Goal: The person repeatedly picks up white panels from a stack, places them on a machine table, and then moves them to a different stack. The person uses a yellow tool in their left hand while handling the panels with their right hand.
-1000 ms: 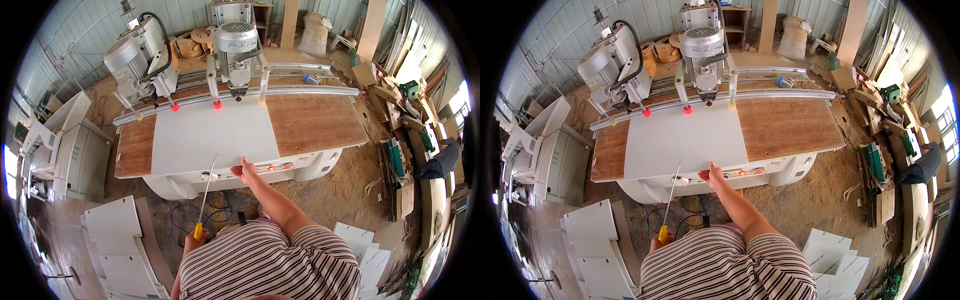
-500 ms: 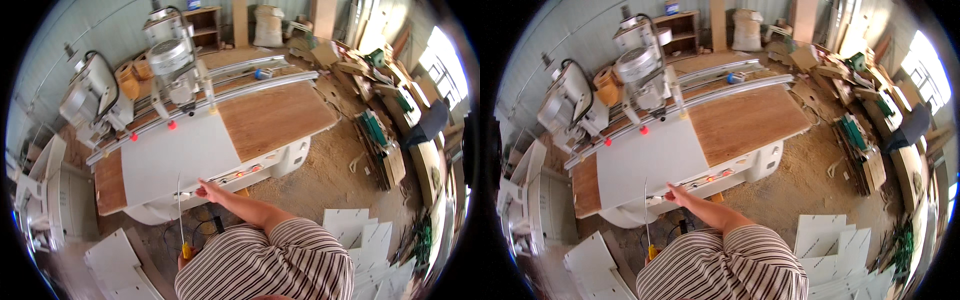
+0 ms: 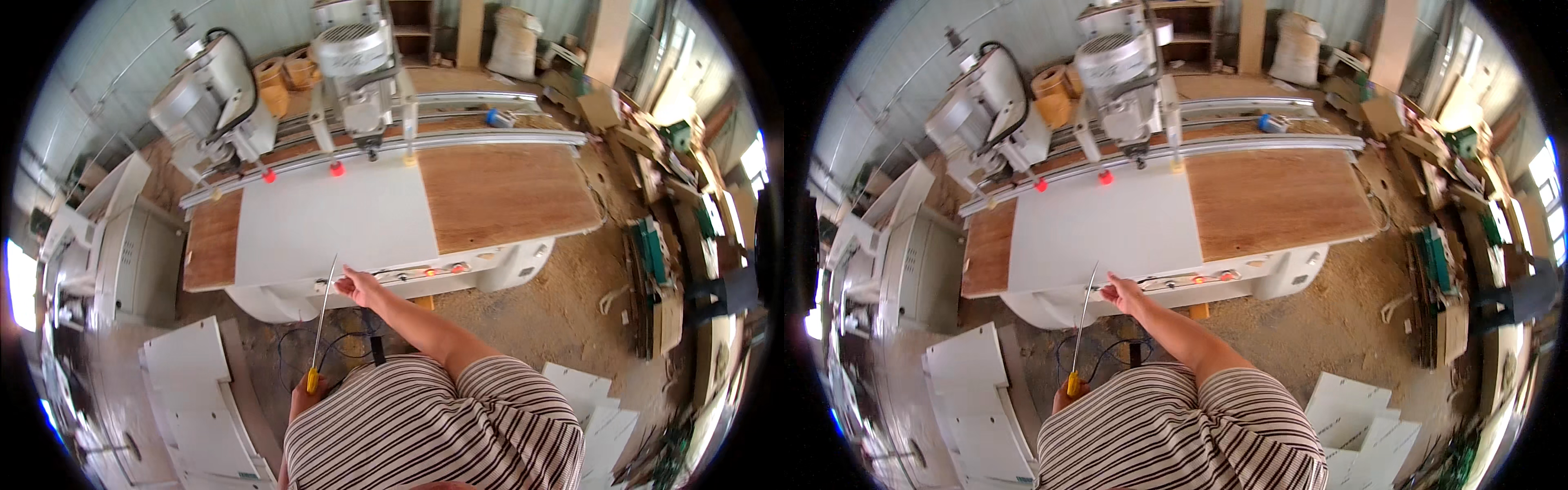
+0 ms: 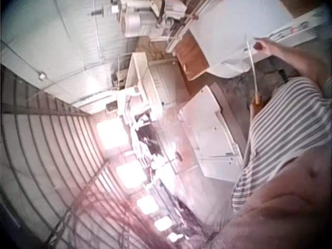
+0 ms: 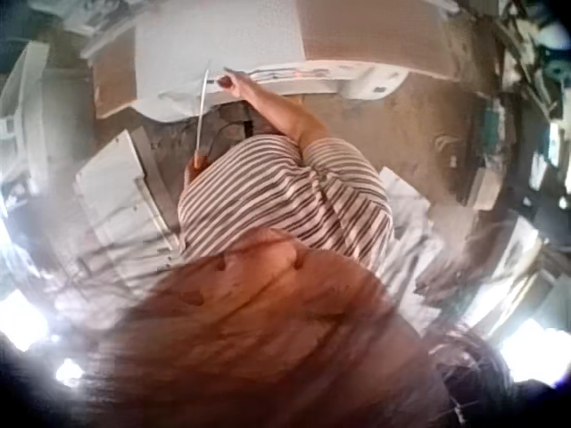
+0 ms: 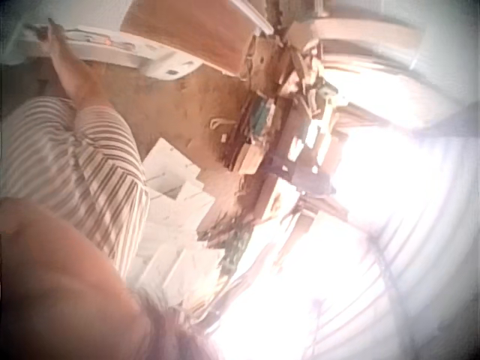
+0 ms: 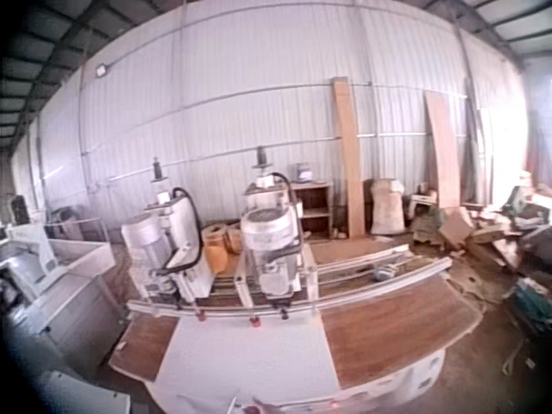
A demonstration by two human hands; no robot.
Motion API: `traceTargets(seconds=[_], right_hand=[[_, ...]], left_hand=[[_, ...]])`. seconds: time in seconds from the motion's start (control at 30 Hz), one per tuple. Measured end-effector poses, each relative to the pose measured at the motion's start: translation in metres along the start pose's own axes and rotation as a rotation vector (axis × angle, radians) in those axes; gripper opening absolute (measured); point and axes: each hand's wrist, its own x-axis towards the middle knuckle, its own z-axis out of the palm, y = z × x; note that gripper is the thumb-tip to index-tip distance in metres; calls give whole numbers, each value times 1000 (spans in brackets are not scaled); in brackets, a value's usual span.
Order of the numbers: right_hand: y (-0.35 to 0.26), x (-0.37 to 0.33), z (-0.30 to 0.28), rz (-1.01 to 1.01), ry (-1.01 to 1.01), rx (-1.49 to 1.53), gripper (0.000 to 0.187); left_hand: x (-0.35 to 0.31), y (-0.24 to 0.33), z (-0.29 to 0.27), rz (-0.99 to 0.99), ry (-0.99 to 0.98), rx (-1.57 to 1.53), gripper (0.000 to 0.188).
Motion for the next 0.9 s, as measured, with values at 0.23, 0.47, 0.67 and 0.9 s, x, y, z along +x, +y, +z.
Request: traceTargets(seconds=[0.23,0.47,0.67,0.9], right_hand=[[15,25,-2,-152,-8,285,28],[-30,-44,-74,-112,243,277,28],[-94,-125,-146,-329,432,74,32],[-130,-166,-199,-443,527,-66,31]], left_hand=[[-28,28,-5,-5,205,-273,21],[-33,-22,-19,-5,217,-398,15],[-21,16,3,-29,106,-274,18],[13,31,26,46,-138,-125,30]])
